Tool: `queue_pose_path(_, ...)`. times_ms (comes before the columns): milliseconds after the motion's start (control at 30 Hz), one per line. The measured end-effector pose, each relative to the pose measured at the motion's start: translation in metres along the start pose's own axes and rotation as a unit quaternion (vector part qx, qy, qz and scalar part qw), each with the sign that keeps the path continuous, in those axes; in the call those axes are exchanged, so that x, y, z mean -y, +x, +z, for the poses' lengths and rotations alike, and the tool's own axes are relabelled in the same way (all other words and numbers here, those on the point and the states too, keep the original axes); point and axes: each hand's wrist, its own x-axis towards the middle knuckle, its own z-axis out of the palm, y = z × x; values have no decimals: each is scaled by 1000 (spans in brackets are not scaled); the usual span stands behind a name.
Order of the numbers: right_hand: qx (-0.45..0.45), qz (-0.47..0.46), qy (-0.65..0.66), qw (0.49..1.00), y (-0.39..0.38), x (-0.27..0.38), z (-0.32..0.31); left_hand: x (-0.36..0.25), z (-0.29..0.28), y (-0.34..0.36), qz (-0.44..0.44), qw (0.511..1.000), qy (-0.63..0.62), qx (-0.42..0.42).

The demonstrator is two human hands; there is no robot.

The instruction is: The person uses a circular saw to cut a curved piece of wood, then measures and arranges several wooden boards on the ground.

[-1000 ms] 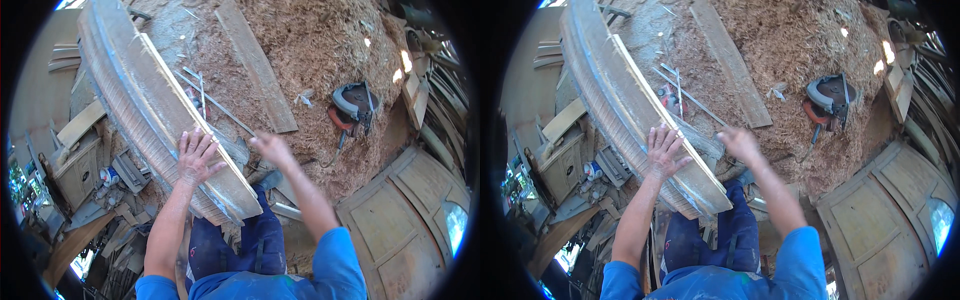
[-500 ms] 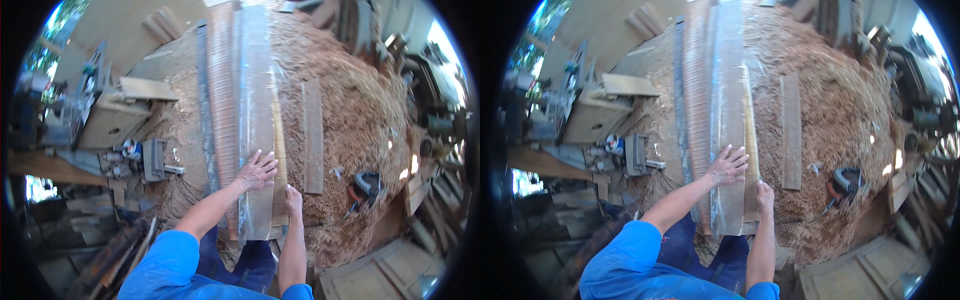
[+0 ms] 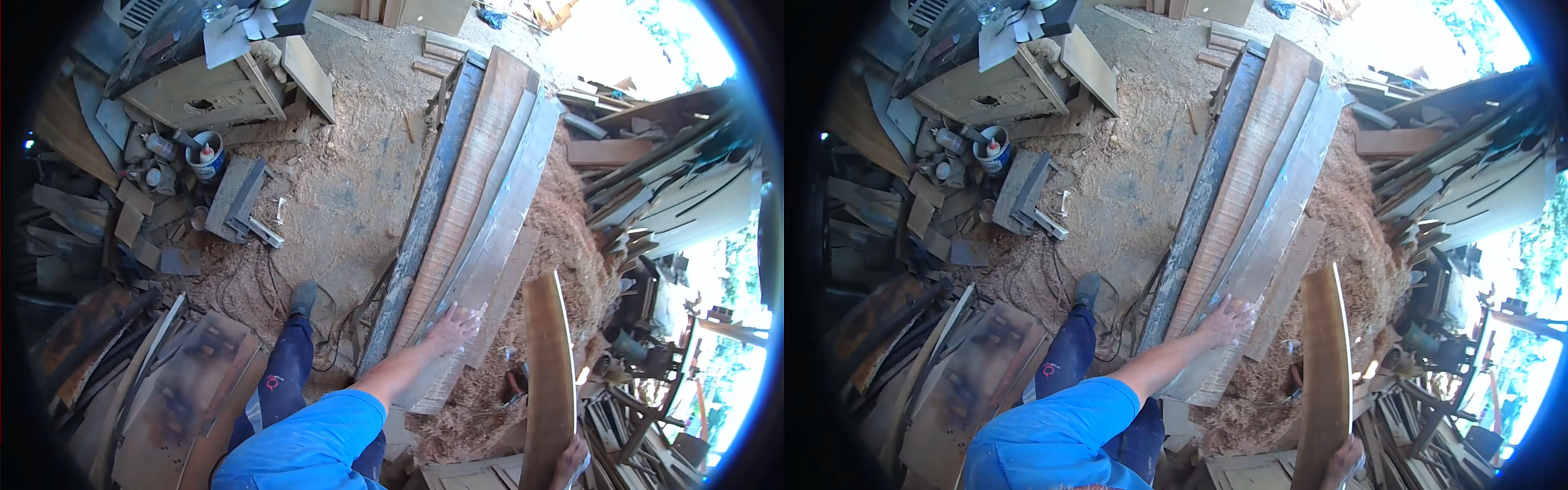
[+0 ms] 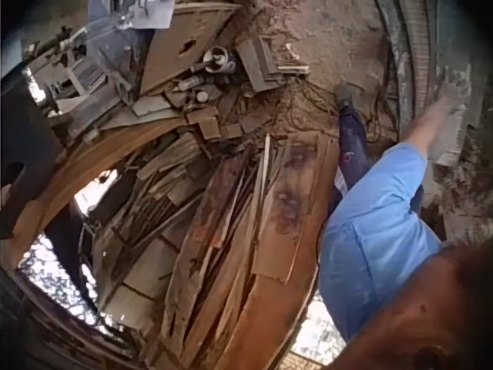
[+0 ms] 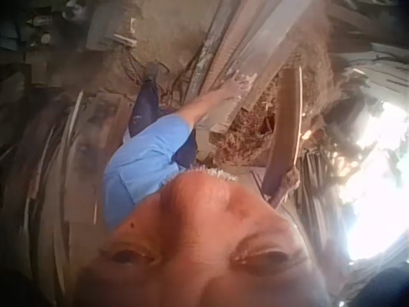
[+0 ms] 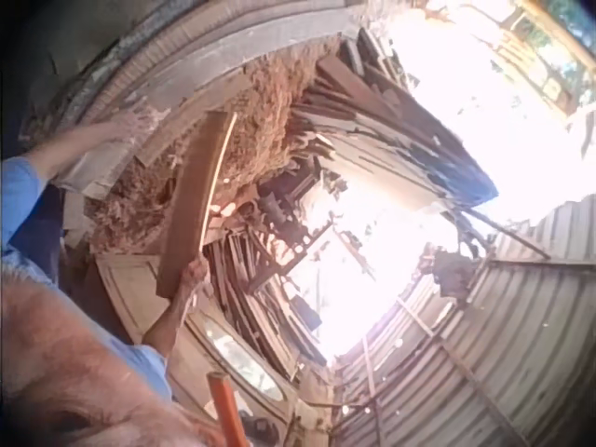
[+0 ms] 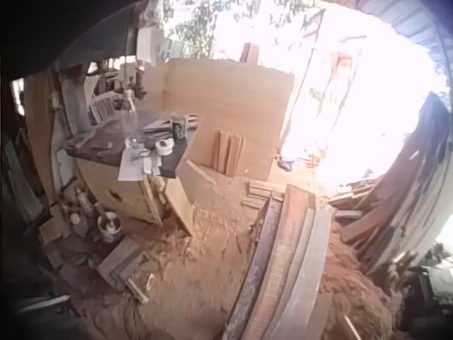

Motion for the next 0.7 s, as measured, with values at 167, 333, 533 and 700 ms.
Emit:
queue_pose_path(167,107,55,-73,990,-109,49,-131,12,-11,-102,26,986,-157,43)
queue_pose_path(333,96,-65,-101,988,-105,189,-186,101,-3,-286,13,963,-227,142)
queue_pose_path(533,151,-58,-167,973,-62,322,-212,271,31,-537,-300,872,-99,375)
queue_pose_path(700,134,-121,-179,967,-50,353,-219,285,-41,-660,-392,788,-89,466)
